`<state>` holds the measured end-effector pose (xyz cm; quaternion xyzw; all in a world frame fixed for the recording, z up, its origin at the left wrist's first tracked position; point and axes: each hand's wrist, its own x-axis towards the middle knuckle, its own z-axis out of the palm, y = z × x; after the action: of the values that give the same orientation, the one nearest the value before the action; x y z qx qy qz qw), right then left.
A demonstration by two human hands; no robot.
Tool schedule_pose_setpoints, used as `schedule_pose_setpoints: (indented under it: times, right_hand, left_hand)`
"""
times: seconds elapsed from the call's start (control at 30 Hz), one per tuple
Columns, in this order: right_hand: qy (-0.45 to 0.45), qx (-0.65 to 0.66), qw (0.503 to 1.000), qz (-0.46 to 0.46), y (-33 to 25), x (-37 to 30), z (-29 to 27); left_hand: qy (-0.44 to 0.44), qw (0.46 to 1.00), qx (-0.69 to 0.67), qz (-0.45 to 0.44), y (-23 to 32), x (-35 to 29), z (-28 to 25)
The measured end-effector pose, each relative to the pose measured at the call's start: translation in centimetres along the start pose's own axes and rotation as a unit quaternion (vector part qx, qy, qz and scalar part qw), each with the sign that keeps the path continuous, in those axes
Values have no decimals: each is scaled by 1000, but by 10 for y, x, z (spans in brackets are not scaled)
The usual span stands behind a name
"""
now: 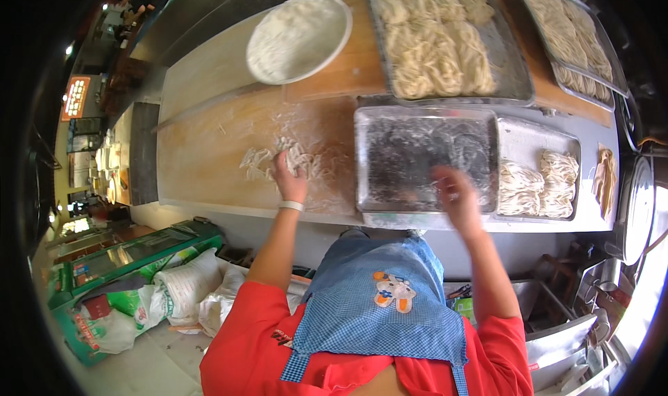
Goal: The person arranges noodles on a tray, then kneads and rolls out dough on a wooden board using a rolling pin. The person repeatedly flattens and stretches the dough into a large thin sheet.
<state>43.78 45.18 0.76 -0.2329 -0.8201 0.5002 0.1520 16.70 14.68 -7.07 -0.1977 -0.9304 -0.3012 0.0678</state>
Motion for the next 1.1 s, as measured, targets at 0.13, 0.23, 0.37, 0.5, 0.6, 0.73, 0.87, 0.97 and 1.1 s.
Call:
schedule_pose_setpoints:
  times: [0.13, 0.23, 0.37, 0.5, 0.6, 0.73, 0.87, 0.97, 1.1]
  right_hand:
    - [-335, -26, 942, -28, -98, -5, 123]
    - [-336, -275, 900, -38, -80, 2, 210]
    - [-266, -352, 891, 110, -74, 54, 282]
    - [-231, -395, 889, 24, -117, 81, 345]
    - [-241, -380, 893, -21, -103, 104, 374]
    - [-226, -231, 946, -11, -130, 124, 367]
    - [-93, -79, 985, -121, -197, 138, 352]
    - [-171, -119, 978, -26, -186, 153, 348]
    - [-191, 49, 978, 71, -202, 162, 368]
  left_hand:
    - [23, 987, 148, -52, -155, 29, -29]
    - [-12, 976, 216, 6, -201, 36, -29]
    - [-112, 984, 116, 80, -166, 45, -35]
    - [-121, 983, -78, 110, -136, 11, -27]
    - [-192, 966, -155, 80, -130, 13, -33]
    - [-212, 933, -290, 17, -138, 43, -73]
    - [-139, 931, -336, 19, -170, 78, -109]
    - [-185, 928, -321, 25, -197, 103, -114]
    - [-198, 926, -320, -21, -246, 122, -88]
